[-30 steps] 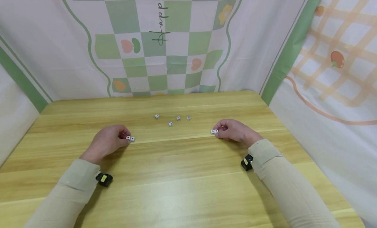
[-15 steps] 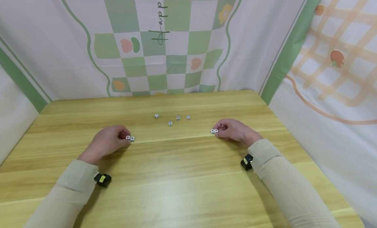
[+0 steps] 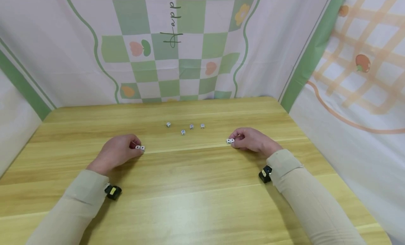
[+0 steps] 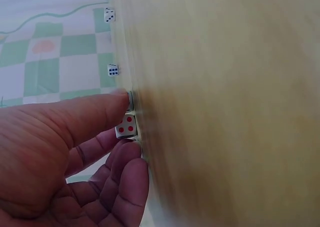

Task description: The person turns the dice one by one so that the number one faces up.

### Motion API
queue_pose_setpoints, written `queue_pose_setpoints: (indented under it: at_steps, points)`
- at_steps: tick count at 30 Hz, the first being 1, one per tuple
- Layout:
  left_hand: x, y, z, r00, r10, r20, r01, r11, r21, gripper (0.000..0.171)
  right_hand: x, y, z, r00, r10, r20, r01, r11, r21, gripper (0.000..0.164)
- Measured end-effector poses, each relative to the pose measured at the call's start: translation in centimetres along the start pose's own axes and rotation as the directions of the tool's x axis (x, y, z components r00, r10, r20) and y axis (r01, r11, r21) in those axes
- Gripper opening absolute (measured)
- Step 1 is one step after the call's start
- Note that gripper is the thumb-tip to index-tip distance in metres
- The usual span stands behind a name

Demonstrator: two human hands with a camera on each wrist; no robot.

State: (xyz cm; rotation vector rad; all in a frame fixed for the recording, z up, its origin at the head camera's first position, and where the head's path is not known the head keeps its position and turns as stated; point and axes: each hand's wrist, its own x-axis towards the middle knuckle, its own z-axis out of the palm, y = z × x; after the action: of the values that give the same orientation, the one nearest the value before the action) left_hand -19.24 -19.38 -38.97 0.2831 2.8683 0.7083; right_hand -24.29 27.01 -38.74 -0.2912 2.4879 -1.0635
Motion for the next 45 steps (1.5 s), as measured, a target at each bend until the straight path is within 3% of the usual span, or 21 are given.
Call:
queue_pose_setpoints:
  at_steps: [45]
  points:
    - [-0.12,0.34,0.10,1.000,-0.009,-0.023,0.009,1.000,0.013,0.027,0.00,0.14,-0.03,1.000,-0.004,-0.003,0.004,1.000,0.026,0.025]
